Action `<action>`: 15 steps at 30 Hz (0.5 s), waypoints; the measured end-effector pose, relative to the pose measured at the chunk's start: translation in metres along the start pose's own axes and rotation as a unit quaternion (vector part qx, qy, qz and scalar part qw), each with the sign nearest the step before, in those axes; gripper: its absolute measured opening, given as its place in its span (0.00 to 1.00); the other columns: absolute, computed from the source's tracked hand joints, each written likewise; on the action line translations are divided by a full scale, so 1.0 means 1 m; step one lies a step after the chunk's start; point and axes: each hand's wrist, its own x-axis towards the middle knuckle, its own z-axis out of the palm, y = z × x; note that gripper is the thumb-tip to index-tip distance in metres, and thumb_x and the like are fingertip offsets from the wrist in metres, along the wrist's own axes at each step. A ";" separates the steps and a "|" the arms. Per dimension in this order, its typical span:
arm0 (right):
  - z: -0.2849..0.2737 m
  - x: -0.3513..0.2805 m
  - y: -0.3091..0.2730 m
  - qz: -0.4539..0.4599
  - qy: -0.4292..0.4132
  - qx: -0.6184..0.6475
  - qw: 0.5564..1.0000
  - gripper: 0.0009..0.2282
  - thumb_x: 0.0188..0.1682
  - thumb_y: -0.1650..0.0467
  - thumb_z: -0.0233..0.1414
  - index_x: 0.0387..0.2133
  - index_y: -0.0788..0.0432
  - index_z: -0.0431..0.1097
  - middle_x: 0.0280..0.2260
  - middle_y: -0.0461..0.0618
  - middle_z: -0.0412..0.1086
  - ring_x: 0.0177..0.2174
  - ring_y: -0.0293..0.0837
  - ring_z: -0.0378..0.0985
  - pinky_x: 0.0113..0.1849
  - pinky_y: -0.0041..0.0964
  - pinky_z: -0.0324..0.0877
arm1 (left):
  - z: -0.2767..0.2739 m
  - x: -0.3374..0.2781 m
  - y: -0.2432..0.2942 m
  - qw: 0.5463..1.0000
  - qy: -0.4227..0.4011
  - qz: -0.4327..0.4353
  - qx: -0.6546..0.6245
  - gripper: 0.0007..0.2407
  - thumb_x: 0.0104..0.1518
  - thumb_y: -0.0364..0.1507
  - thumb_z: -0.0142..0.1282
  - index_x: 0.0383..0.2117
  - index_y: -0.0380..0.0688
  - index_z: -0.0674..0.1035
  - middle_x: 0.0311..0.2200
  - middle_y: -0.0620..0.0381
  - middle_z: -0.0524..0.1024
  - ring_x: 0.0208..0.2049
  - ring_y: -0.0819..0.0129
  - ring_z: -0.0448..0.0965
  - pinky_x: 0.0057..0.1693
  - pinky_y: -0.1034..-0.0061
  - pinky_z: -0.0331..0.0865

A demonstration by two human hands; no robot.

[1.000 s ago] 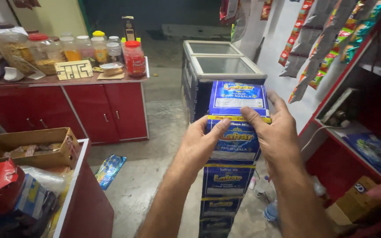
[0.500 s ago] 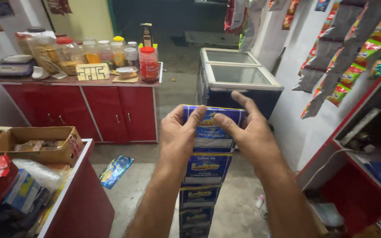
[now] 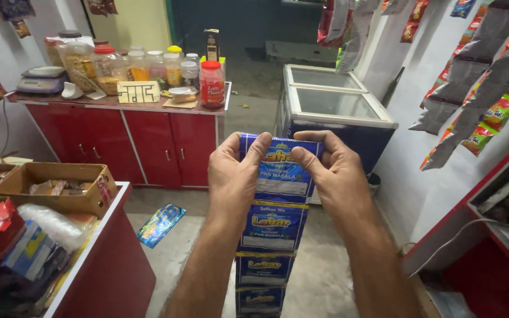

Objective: Organizing and counting strips of pan masala packets in a retail environment.

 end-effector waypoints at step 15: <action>0.095 0.075 0.020 -0.085 0.098 0.053 0.990 0.07 0.56 0.73 0.53 0.43 0.62 0.75 0.33 0.48 0.77 0.30 0.33 0.77 0.31 0.27 0.74 | -0.071 0.104 -0.006 0.994 -0.109 -0.019 0.014 0.10 0.58 0.35 0.58 0.36 0.40 0.80 0.30 0.57 0.84 0.30 0.78 0.82 0.36 0.79 0.76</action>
